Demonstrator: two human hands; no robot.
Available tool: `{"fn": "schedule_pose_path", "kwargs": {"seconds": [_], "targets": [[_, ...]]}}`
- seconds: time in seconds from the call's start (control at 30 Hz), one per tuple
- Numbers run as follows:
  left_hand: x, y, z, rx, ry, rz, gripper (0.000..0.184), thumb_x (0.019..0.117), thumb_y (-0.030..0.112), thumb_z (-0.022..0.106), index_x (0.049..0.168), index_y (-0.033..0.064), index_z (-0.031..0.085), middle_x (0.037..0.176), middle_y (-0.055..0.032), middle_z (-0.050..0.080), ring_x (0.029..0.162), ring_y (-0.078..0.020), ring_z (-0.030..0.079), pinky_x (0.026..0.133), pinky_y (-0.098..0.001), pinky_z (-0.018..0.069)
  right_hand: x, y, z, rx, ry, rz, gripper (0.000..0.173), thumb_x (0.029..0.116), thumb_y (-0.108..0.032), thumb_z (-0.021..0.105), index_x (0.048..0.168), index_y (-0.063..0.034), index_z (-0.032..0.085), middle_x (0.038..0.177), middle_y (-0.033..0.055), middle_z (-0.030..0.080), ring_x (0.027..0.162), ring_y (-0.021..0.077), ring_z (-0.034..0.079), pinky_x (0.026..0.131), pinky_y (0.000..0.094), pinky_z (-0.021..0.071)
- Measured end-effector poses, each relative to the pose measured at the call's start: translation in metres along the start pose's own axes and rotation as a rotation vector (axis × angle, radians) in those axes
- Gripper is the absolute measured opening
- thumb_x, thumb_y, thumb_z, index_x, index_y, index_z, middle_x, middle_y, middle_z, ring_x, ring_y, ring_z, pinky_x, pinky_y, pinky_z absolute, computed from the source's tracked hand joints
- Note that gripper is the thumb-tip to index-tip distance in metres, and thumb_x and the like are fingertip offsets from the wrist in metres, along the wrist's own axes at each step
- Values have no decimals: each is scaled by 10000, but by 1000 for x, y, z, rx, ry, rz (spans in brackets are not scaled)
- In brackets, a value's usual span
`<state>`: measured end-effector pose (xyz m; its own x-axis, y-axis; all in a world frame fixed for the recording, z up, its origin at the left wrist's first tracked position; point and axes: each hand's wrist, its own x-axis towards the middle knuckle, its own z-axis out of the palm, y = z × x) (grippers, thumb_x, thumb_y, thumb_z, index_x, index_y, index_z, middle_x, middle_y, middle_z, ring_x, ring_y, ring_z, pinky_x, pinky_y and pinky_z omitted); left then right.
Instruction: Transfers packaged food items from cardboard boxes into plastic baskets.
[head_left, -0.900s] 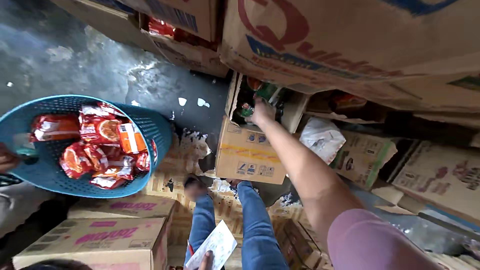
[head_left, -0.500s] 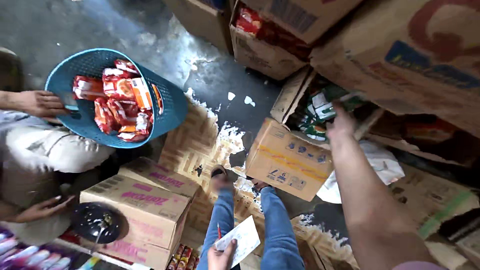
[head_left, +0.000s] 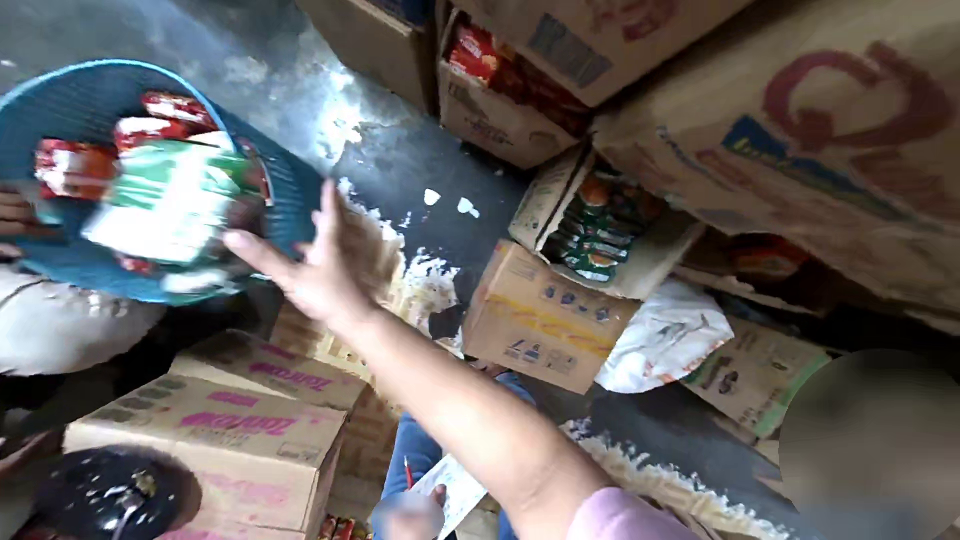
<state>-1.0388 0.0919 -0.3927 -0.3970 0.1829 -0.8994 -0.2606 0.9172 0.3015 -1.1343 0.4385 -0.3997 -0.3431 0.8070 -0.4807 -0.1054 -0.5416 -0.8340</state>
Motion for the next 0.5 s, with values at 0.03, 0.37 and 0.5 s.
{"fn": "schedule_pose_path", "kwargs": {"seconds": [0.03, 0.37, 0.5], "targets": [[-1, -1, -1, 6, -6, -1, 196, 845, 3, 773, 1005, -72, 687, 798, -53, 742, 697, -37, 699, 728, -239, 605, 0, -5, -2, -49, 46, -12, 1043, 921, -240, 772, 1661, -101, 50, 1627, 283, 274, 1414, 399, 453, 1098, 536, 469], [3, -2, -3, 23, -44, -10, 170, 858, 15, 765, 990, -56, 684, 780, -19, 741, 686, -20, 696, 724, -237, 608, 2, 51, -391, -1112, 553, 447, 476, 956, -138, 654, 1405, -7, 569, 1464, 275, 518, 1362, 450, 499, 1097, 615, 425], [3, -4, -4, 37, -50, -22, 160, 857, 3, 761, 989, -52, 689, 779, -17, 747, 686, -25, 704, 720, -238, 614, 11, 66, -419, -1532, 210, 320, 812, 847, -319, 835, 1521, -59, 463, 1554, 260, 423, 1440, 515, 355, 1106, 712, 337]]}}
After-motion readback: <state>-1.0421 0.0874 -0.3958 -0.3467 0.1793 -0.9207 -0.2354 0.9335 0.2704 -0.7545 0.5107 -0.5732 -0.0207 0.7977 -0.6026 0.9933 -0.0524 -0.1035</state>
